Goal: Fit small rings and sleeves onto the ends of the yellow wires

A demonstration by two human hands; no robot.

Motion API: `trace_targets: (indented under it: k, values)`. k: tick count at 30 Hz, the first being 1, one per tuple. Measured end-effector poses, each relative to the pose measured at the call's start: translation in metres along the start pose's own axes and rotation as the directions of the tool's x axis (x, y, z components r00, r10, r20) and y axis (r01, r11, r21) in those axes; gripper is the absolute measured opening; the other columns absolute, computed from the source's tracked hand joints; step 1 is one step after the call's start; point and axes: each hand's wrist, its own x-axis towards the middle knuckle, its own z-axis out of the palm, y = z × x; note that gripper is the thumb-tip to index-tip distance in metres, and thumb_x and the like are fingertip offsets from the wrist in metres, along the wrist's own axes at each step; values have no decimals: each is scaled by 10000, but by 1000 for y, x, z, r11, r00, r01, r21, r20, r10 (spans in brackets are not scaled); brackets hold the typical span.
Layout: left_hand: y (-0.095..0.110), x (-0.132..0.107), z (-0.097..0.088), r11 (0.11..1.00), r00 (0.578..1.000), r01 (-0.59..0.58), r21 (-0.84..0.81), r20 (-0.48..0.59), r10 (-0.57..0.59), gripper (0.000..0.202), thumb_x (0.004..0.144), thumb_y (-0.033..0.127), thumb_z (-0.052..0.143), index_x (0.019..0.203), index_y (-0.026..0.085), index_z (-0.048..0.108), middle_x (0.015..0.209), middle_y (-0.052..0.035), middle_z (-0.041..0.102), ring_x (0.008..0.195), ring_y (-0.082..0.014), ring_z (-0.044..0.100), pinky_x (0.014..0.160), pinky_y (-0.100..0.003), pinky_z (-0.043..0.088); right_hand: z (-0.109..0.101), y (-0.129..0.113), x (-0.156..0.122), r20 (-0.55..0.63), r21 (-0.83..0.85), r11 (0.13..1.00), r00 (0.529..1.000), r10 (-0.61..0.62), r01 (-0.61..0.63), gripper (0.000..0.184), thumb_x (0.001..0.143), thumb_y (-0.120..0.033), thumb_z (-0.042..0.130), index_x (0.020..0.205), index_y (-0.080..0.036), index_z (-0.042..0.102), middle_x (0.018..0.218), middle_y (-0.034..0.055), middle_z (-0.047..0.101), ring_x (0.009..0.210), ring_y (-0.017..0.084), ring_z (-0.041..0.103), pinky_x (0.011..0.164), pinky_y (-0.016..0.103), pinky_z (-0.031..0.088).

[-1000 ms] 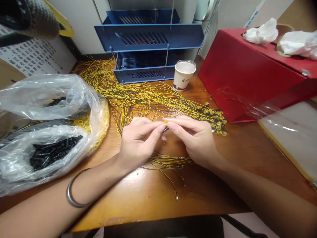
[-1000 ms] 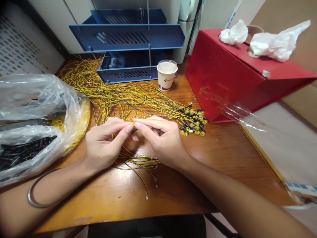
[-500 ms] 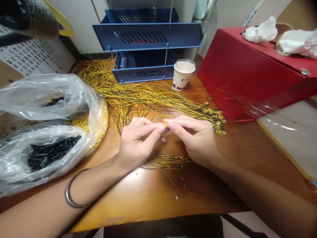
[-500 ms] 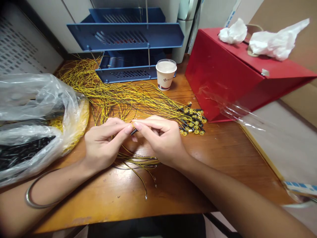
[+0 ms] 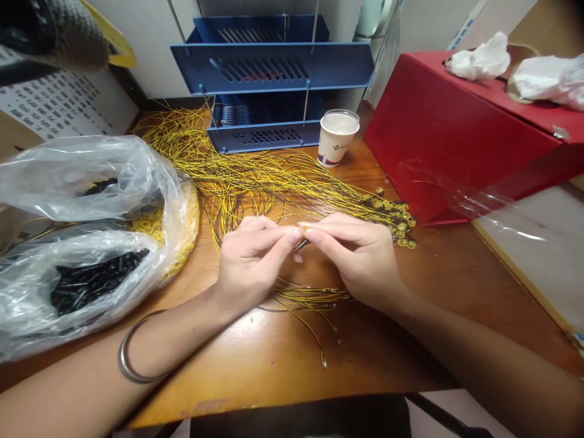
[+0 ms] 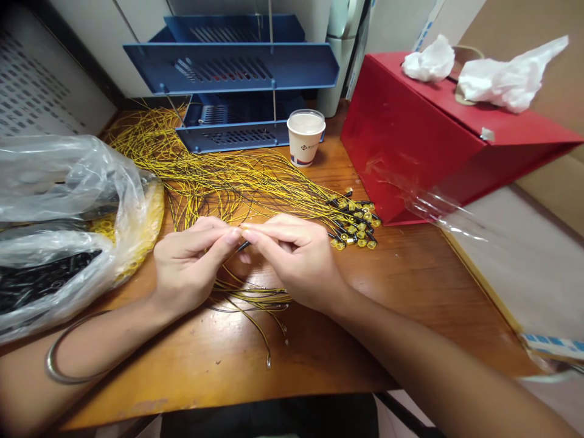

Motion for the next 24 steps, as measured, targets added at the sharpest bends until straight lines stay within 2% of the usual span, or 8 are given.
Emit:
trace_targets:
  k: [7, 11, 14, 16, 18, 21, 24]
  values:
    - [0, 0, 0, 1000, 1000, -8, 17, 24, 8, 227, 900, 165, 618, 705, 186, 732, 610, 13, 709, 591, -112, 589, 682, -277, 446, -2, 4, 1, 2, 73, 995, 998, 66, -66, 124, 848, -154, 683, 878, -190, 797, 850, 12, 770, 762, 116, 694, 718, 220, 554]
    - [0, 1, 1, 1000, 1000, 9, 19, 28, -9, 231, 905, 177, 615, 709, 195, 736, 629, 13, 719, 598, -114, 600, 686, -280, 447, 0, 1, 2, 11, 190, 967, 985, 170, -169, 137, 841, -169, 687, 902, -217, 800, 895, 0, 778, 814, 132, 715, 774, 244, 567]
    - [-1, 0, 2, 999, 1000, 27, 16, 5, -27, 192, 901, 191, 627, 758, 202, 756, 636, 17, 723, 594, -111, 603, 690, -277, 453, 2, -2, 3, 32, 320, 906, 959, 282, -277, 120, 820, -186, 705, 888, -208, 800, 827, 0, 764, 719, 119, 691, 672, 236, 554]
    - [-2, 0, 3, 999, 999, 31, 12, -26, -31, 133, 890, 200, 647, 835, 202, 767, 645, 18, 728, 595, -107, 611, 693, -268, 463, 3, -1, 3, 61, 402, 851, 937, 344, -338, 113, 813, -214, 717, 887, -194, 800, 668, -16, 700, 538, 72, 588, 517, 203, 480]
    - [-3, 0, 4, 999, 998, 46, 2, -49, -46, 102, 879, 212, 665, 879, 196, 765, 672, 15, 738, 605, -104, 631, 687, -251, 476, 5, 1, 3, 99, 473, 791, 916, 389, -388, 129, 804, -251, 738, 895, -184, 799, 499, -57, 556, 400, 31, 406, 395, 181, 344]
    - [-2, 1, 6, 989, 988, 141, -52, -58, -144, 125, 859, 250, 696, 948, 175, 744, 699, 8, 748, 593, -101, 660, 639, -218, 500, 5, 7, 1, 155, 562, 694, 881, 446, -450, 144, 794, -284, 760, 908, -202, 788, 410, -105, 365, 364, 16, 238, 352, 174, 194]
    - [0, 1, 6, 975, 976, 209, -74, -45, -213, 220, 845, 275, 714, 1031, 159, 717, 688, 7, 747, 591, -105, 676, 633, -207, 518, 5, 10, 0, 160, 608, 638, 860, 484, -472, 104, 786, -286, 772, 867, -220, 775, 416, -110, 339, 373, 17, 225, 359, 173, 169]
